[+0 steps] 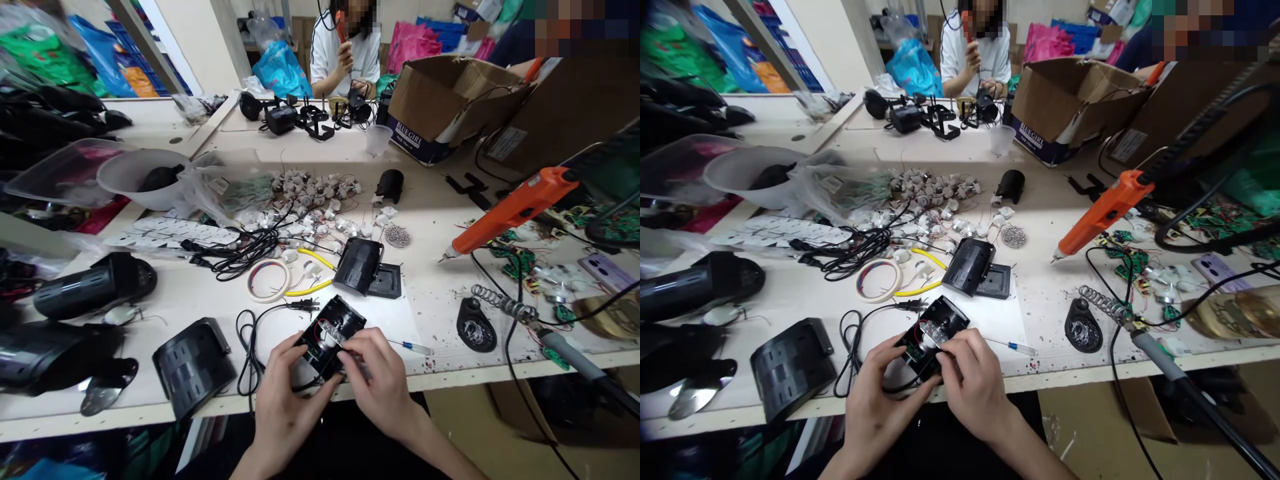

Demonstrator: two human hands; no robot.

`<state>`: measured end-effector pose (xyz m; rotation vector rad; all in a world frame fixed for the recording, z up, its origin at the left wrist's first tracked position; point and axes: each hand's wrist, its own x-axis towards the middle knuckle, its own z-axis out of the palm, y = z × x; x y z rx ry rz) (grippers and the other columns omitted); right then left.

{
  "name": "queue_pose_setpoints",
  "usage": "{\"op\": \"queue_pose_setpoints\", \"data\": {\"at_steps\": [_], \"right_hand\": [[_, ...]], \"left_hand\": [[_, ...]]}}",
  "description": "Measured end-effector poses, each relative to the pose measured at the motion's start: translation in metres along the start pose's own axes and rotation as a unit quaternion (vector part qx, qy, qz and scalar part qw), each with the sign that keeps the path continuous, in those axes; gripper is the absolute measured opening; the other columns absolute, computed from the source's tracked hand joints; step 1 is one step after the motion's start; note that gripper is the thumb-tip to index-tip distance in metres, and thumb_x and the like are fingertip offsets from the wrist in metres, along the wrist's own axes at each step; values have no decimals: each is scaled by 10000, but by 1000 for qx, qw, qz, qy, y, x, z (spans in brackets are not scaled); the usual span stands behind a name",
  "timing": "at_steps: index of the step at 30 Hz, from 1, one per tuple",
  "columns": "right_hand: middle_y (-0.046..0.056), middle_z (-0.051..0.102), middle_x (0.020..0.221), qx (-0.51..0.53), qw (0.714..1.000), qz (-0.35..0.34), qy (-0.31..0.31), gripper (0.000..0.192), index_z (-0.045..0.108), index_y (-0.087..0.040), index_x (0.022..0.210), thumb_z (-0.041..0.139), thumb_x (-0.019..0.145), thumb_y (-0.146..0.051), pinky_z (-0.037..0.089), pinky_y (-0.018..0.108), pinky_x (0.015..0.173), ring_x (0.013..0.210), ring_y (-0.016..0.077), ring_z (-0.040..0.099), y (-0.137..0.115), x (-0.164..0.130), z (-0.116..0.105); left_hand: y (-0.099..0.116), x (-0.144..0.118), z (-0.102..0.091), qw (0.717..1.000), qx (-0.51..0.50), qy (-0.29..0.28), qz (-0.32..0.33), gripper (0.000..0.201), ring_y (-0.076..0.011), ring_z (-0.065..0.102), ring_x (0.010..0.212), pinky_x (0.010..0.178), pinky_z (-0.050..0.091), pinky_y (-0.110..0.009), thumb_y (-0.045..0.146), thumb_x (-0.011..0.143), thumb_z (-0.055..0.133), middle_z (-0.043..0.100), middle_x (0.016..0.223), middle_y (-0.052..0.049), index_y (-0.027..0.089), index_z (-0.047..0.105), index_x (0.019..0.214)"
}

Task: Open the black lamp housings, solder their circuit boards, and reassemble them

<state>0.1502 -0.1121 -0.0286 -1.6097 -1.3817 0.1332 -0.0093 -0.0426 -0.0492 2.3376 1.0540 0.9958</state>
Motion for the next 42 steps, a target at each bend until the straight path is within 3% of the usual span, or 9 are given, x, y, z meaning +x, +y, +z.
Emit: {"op": "queue_pose_setpoints", "data": {"at_steps": [10,20,36,42], "right_hand": [[59,613,817,7,999,-50,11,145,610,-180,942,515,929,-72,570,304,657,759,178,614,-9,2,7],[58,603,809,8,997,-77,6,161,589,-183,952,507,923,-47,561,302,649,759,176,595,-12,1,7],[62,586,829,13,996,-84,-6,196,597,-174,992,514,904,-19,536,292,629,757,176,577,-14,-2,8],[58,574,826,20,998,-55,-2,158,589,-170,923,530,905,-25,522,284,641,746,166,590,-9,2,8]], "left_hand": [[3,-2,-12,998,24,-29,-57,447,-265,719,1016,805,619,-368,569,834,646,698,1145,-125,221,502,1074],[2,-5,-11,997,7,-16,-79,432,-256,729,1004,788,623,-365,566,833,640,707,1151,-124,230,488,1059],[-1,-9,-9,999,2,-5,-48,381,-252,721,1021,790,616,-351,500,843,649,698,1141,-132,227,472,1040],[3,-3,-7,999,-10,-8,-52,401,-250,705,1024,809,603,-352,520,833,667,676,1126,-118,230,479,1036]]}}
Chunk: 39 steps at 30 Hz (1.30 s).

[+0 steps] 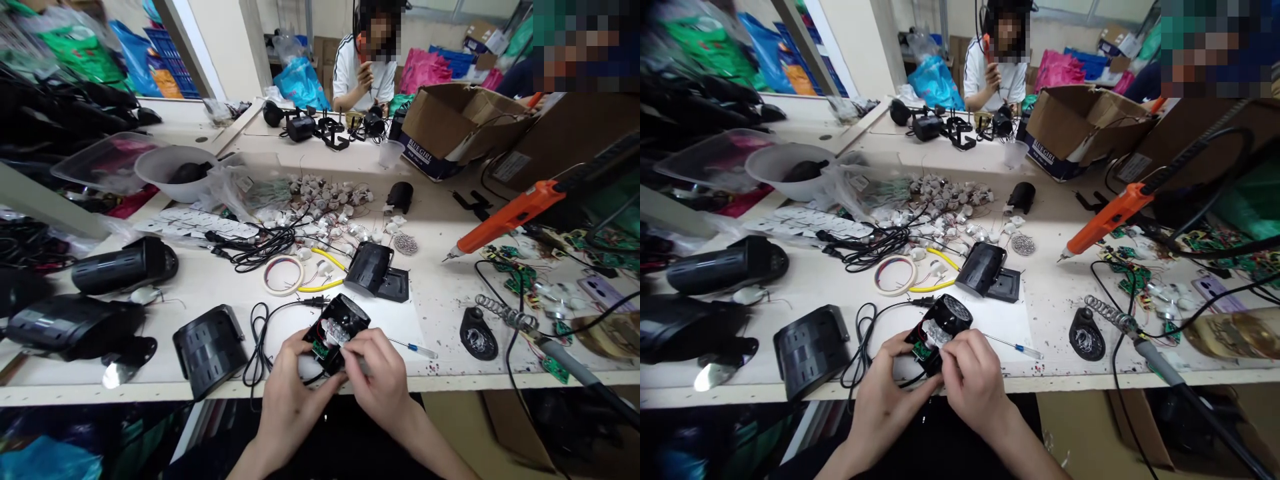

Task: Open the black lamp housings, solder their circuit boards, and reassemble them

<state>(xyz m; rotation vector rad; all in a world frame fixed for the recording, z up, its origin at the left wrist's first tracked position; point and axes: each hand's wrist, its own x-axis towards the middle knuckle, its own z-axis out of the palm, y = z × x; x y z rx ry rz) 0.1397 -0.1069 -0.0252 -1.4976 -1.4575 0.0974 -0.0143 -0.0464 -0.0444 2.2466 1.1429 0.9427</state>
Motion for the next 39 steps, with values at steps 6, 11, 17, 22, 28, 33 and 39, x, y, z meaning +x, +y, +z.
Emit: {"op": "queue_pose_setpoints", "data": {"at_steps": [6,11,17,22,28,33,39], "right_hand": [[44,564,819,4,1000,8,1,160,571,-174,907,531,908,-19,505,282,668,768,161,586,3,0,-3],[40,564,818,1,1000,14,-8,148,565,-174,896,537,909,-29,495,280,665,753,153,580,1,-1,-3],[57,570,834,4,1000,2,-14,181,568,-174,933,490,895,-16,506,298,659,767,171,581,-4,-2,-7],[67,581,839,0,999,-44,-1,216,578,-157,1007,509,865,-8,507,305,645,774,182,573,-12,-4,-11],[61,576,853,-26,1000,6,-3,224,627,-171,1018,470,924,-41,517,302,672,788,176,590,-9,28,-16],[83,569,883,-95,985,16,-145,144,676,-148,972,539,939,-176,518,373,746,850,232,572,-5,63,-14],[33,526,877,1,976,67,-208,144,621,-175,837,533,929,-108,476,312,754,841,181,556,-2,73,-16]], "left_hand": [[3,1,4,1000,0,11,8,397,-255,689,1010,808,595,-367,533,844,657,658,1099,-120,223,487,1025],[2,0,5,1000,6,15,11,402,-251,689,992,777,599,-360,562,855,626,653,1086,-124,222,475,1005],[2,-2,3,1000,-1,12,3,382,-245,681,984,766,594,-351,535,845,646,643,1095,-110,230,470,992],[0,-3,7,1000,-2,10,4,357,-250,654,990,782,581,-361,439,828,685,619,1087,-102,223,481,1025],[0,-2,13,1000,3,8,23,410,-270,622,989,791,566,-378,444,806,725,587,1045,-102,207,487,1040],[2,0,16,999,-11,18,30,429,-258,610,972,799,551,-370,377,785,769,581,1034,-94,200,478,1046],[5,4,16,1000,-19,6,7,510,-247,606,920,766,544,-368,356,713,835,569,990,-60,217,463,1034]]}}
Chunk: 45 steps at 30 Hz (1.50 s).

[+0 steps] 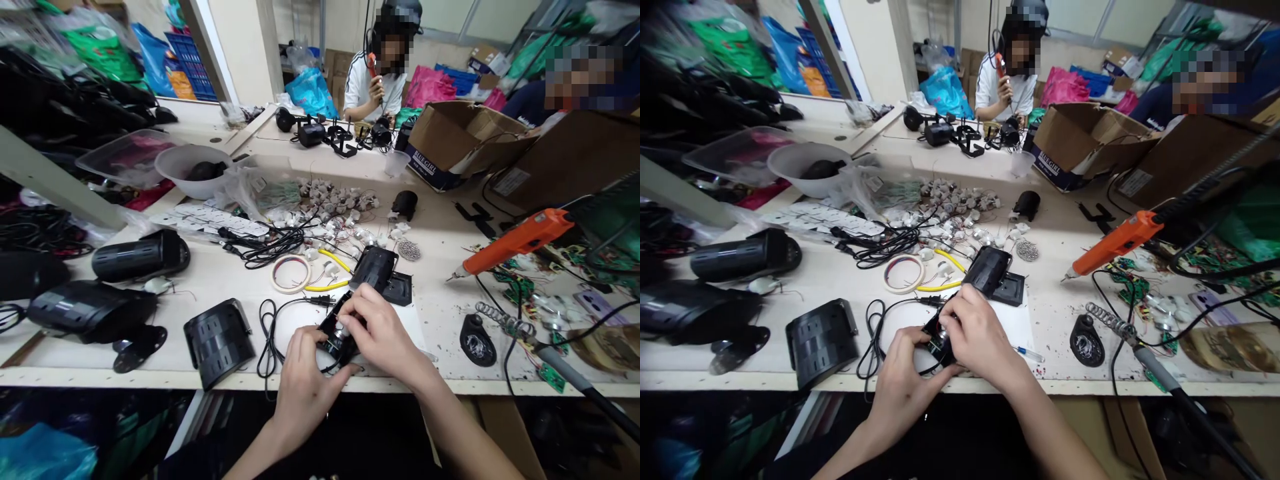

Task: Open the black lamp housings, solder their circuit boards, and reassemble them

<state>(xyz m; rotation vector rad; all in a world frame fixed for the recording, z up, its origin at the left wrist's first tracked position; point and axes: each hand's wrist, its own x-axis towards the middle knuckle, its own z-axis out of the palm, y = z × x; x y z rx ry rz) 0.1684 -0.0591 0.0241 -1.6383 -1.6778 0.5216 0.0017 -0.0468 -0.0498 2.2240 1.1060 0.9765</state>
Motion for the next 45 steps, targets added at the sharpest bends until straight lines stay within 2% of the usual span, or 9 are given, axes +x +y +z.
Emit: {"op": "queue_pose_setpoints", "data": {"at_steps": [7,12,19,26,31,34,37,40,45], "right_hand": [[46,546,1022,97,994,-8,-42,165,626,-195,921,495,959,-101,490,327,881,971,171,577,5,-11,-15],[83,528,1166,64,996,-18,-57,168,648,-209,931,519,937,-103,493,382,957,1130,212,556,13,-26,-22],[104,528,1148,15,999,-28,-18,181,646,-206,944,508,919,-91,506,411,931,1134,243,547,24,-47,-19],[77,597,1021,51,997,-14,61,159,658,-201,949,522,931,-119,529,341,838,978,201,610,18,-50,-18],[46,617,898,71,992,-13,102,150,657,-196,951,531,931,-117,530,294,735,850,174,618,13,-49,-10],[41,601,868,67,990,-31,123,194,662,-196,1045,518,942,-117,531,284,692,798,165,609,9,-51,-2],[46,580,858,42,991,-59,111,262,640,-177,1192,498,973,-150,527,286,659,744,160,592,2,-53,4],[62,557,861,-17,995,-74,70,318,615,-151,1275,509,980,-206,518,313,636,736,181,574,-5,-50,9],[81,524,879,-96,991,-89,42,339,650,-138,1158,437,903,-76,499,323,626,765,207,549,-6,-45,13]], "left_hand": [[2,4,-3,1000,7,-14,-22,509,-251,619,880,736,546,-375,357,697,829,568,965,-42,228,461,1023],[1,4,-3,999,8,-15,-27,524,-245,622,889,743,549,-364,364,687,840,570,968,-37,226,463,1023],[1,3,-1,1000,19,8,-8,507,-250,628,896,745,562,-366,423,713,818,570,960,-50,216,468,1015],[-2,-3,-6,999,31,8,5,467,-264,651,943,745,578,-374,536,783,729,596,1016,-83,214,485,1017],[-5,-8,-9,999,35,-1,6,429,-274,654,998,770,583,-383,505,794,731,607,1080,-106,216,496,1008],[-6,-9,-10,999,36,0,10,407,-278,654,998,775,584,-397,492,797,728,612,1077,-107,219,505,1000],[-5,-9,-10,999,41,4,18,387,-276,657,990,770,588,-396,505,820,694,615,1067,-110,218,507,1001],[-4,-8,-10,998,53,9,21,329,-272,663,982,750,593,-383,484,859,639,618,1056,-115,214,504,991],[-3,-8,-11,998,65,7,14,291,-270,673,970,738,597,-380,423,839,653,629,1053,-112,218,503,982]]}}
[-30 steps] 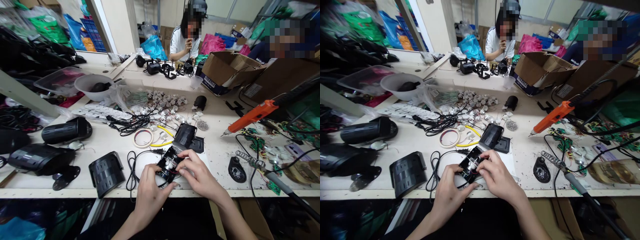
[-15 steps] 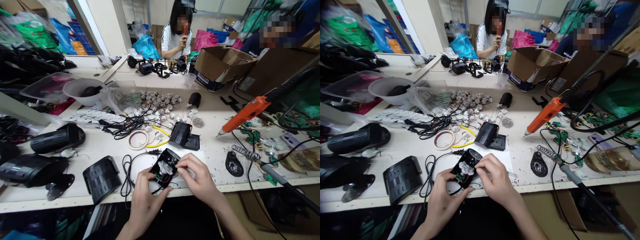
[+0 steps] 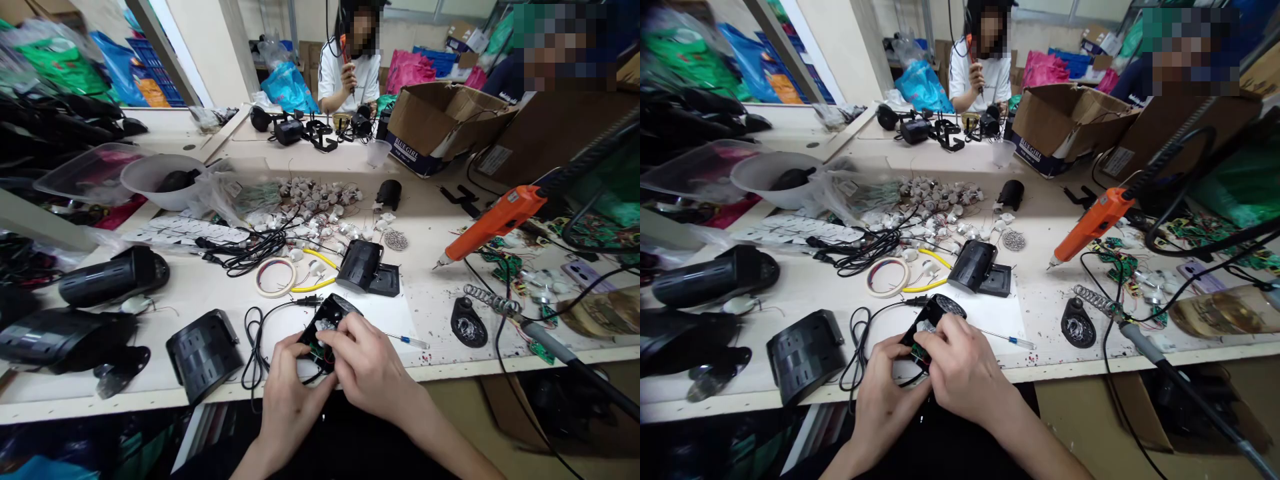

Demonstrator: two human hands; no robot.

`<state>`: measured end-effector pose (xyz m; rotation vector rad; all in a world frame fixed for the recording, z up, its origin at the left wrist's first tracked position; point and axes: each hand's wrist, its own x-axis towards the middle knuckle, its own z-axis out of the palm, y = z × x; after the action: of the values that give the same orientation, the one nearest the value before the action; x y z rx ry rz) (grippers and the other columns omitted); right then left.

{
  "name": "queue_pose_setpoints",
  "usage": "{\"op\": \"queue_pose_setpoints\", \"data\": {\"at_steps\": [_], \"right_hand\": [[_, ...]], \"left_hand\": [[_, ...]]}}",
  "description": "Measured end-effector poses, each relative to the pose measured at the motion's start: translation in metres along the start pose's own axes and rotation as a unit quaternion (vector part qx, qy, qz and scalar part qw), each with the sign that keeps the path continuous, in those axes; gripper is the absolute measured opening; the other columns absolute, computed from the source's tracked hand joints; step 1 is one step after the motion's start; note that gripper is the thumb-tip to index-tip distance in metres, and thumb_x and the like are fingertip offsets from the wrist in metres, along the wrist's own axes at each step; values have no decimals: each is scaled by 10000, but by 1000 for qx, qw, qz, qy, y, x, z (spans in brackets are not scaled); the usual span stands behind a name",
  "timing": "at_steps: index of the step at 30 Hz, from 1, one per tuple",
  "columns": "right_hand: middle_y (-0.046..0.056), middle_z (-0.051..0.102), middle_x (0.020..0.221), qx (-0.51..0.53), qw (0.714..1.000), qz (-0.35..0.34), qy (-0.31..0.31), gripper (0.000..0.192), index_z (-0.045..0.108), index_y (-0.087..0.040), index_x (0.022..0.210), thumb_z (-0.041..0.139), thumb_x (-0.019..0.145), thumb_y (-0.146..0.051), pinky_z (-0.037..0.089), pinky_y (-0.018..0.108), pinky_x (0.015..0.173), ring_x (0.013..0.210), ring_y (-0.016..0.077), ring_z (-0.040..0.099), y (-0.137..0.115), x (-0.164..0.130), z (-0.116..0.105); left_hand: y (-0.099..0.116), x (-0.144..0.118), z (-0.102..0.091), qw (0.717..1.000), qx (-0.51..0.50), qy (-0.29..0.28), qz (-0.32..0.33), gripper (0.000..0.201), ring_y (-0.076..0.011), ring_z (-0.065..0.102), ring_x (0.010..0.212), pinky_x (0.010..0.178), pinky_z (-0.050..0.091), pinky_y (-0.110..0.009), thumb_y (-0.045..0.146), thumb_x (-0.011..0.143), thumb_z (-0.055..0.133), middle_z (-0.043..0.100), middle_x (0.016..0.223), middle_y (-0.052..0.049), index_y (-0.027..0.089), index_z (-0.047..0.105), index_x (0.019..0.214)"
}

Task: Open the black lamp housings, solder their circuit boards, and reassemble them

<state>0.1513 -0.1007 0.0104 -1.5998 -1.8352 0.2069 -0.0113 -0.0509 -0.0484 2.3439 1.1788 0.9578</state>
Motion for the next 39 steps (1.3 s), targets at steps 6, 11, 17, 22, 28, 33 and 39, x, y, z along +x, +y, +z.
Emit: {"op": "queue_pose_setpoints", "data": {"at_steps": [6,11,17,22,28,33,39], "right_hand": [[71,486,869,-28,1000,-10,-8,409,644,-157,1203,434,869,-48,488,305,604,751,205,523,1,-2,4],[72,505,870,-31,999,-7,-26,341,649,-156,1166,421,922,-86,514,315,621,756,201,531,0,1,2],[65,567,913,84,992,49,83,202,580,-172,1073,450,950,-77,529,316,711,829,181,577,12,-10,-1],[38,562,817,64,989,52,120,135,577,-182,955,506,928,-70,469,287,618,732,165,561,7,-22,2],[44,536,769,-75,996,34,22,193,585,-177,823,462,964,-133,419,321,588,683,188,521,-6,-12,22],[24,501,717,-71,993,30,85,252,568,-182,739,451,954,-126,403,304,572,651,171,509,-2,-13,31],[-1,519,713,96,979,121,136,201,597,-176,735,547,918,-108,436,217,518,587,105,533,7,-18,21]], "left_hand": [[-2,-2,2,1000,-12,-2,-4,291,-271,674,996,762,597,-387,383,819,673,635,1069,-106,223,507,996],[-1,-1,4,1000,-16,7,-12,334,-272,669,1004,774,594,-392,420,838,659,636,1072,-111,210,496,1040],[3,3,4,999,-44,-22,-20,430,-274,657,1006,787,581,-390,484,798,733,616,1072,-103,219,487,1032],[4,6,4,999,-47,-22,-13,390,-272,647,1006,793,577,-384,471,815,716,604,1059,-101,218,486,1002],[7,9,1,999,-46,-14,3,307,-248,643,991,819,577,-370,244,829,600,605,1049,-88,202,491,1113],[9,9,1,999,-44,-18,-6,340,-238,646,986,823,574,-363,190,803,573,615,1055,-87,195,490,1133],[8,8,5,999,-34,-36,-14,412,-264,660,963,792,568,-393,337,793,705,631,1045,-86,208,478,1111]]}}
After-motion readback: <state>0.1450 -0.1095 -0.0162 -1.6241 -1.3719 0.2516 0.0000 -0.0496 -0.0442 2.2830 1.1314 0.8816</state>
